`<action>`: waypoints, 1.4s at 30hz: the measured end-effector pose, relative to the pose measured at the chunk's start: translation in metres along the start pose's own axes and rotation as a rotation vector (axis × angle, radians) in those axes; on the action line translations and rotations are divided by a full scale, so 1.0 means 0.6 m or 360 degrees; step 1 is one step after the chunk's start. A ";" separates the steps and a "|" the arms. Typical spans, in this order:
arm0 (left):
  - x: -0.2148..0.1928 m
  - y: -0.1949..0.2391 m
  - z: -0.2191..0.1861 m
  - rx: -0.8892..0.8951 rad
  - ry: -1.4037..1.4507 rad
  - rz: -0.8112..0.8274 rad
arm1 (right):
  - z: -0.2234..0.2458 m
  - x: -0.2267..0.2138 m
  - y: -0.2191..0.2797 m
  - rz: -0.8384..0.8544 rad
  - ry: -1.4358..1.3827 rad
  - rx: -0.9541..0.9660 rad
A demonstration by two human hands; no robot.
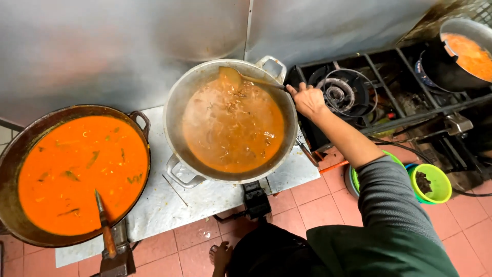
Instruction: Stirring and seasoning large pots of curry or stew on a gas stove.
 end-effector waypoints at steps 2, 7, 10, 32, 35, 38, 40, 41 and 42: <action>0.044 -0.015 -0.047 0.0094 0.0062 0.0006 | 0.006 0.011 -0.033 -0.0067 0.0005 -0.0127; 0.154 -0.022 -0.122 0.0101 0.0241 0.0112 | 0.058 0.014 -0.089 -0.0267 0.0040 -0.0454; 0.195 -0.042 -0.165 0.0139 0.0329 0.0158 | 0.088 -0.059 -0.086 -0.0528 0.0067 -0.0591; 0.229 -0.056 -0.171 -0.0170 0.1082 -0.0086 | -0.095 -0.179 -0.019 0.1318 0.0416 -0.0338; 0.221 -0.052 -0.178 -0.0155 0.1029 -0.0156 | -0.117 -0.044 -0.016 0.1418 -0.0047 -0.0751; 0.226 -0.050 -0.177 -0.0259 0.1077 -0.0094 | -0.132 0.001 0.021 0.1730 -0.0406 -0.0457; 0.242 -0.044 -0.153 -0.0500 0.1281 -0.0009 | -0.131 0.035 0.058 0.1945 -0.0687 -0.0168; 0.237 -0.042 -0.147 -0.0501 0.1276 -0.0002 | -0.124 0.042 0.073 0.1950 -0.0690 -0.0161; 0.218 -0.044 -0.159 -0.0240 0.1175 -0.0045 | -0.115 0.046 0.087 0.1943 -0.0766 -0.0147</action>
Point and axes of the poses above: each hand's wrist, its own y-axis away from the middle knuckle, its own x-axis out of the palm, z = x × y, the point moved 8 cm from there along -y, towards the middle knuckle
